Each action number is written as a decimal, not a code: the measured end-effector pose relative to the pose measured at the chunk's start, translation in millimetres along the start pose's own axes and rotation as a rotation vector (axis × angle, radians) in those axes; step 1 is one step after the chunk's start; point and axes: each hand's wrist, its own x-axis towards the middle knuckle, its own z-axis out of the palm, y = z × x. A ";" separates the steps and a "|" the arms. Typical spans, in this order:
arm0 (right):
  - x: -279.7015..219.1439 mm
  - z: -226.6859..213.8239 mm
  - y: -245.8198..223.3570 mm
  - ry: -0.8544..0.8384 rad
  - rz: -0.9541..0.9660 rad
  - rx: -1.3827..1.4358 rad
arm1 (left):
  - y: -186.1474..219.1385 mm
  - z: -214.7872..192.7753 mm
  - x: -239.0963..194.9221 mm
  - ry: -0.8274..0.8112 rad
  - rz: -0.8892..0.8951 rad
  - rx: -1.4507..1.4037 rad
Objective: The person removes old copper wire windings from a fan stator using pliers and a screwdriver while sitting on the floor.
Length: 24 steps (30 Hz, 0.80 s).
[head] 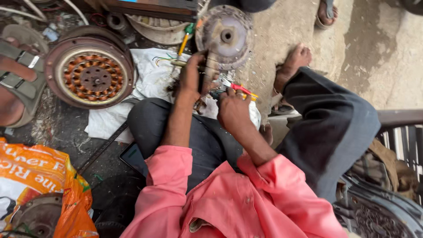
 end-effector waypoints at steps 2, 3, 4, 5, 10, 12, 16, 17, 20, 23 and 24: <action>-4.5 -15.1 7.4 -0.019 -0.019 0.020 | 2.3 -2.2 -4.4 0.029 0.333 0.133; -9.6 -21.5 15.4 -0.031 -0.024 0.030 | 5.2 -0.2 -7.9 0.038 0.493 0.203; -13.9 -27.7 25.4 -0.082 0.015 0.132 | 12.0 2.9 -11.8 0.084 0.405 0.099; -20.0 -33.8 35.9 -0.133 0.054 0.233 | 20.0 4.2 -18.7 0.131 0.316 -0.005; -34.9 -49.8 59.9 -0.419 0.219 1.240 | 44.7 15.0 -49.6 -0.127 0.254 -0.438; -32.2 -53.0 54.0 -0.493 0.251 1.542 | 42.8 20.2 -56.6 -0.578 0.255 -0.680; -22.3 -56.7 39.1 -0.441 0.054 1.418 | 35.7 22.3 -56.4 -0.612 0.207 -0.729; -18.4 -57.3 37.7 -0.423 0.030 1.356 | 35.8 21.5 -54.2 -0.614 0.180 -0.745; -19.0 -57.6 36.6 -0.352 0.035 1.180 | 31.9 18.9 -49.4 -0.645 0.152 -0.778; -20.4 -53.0 30.3 -0.300 0.059 1.201 | 26.8 18.5 -47.0 -0.671 0.186 -0.783; -16.7 -50.8 26.5 -0.282 0.060 1.241 | 28.3 19.4 -44.7 -0.680 0.206 -0.778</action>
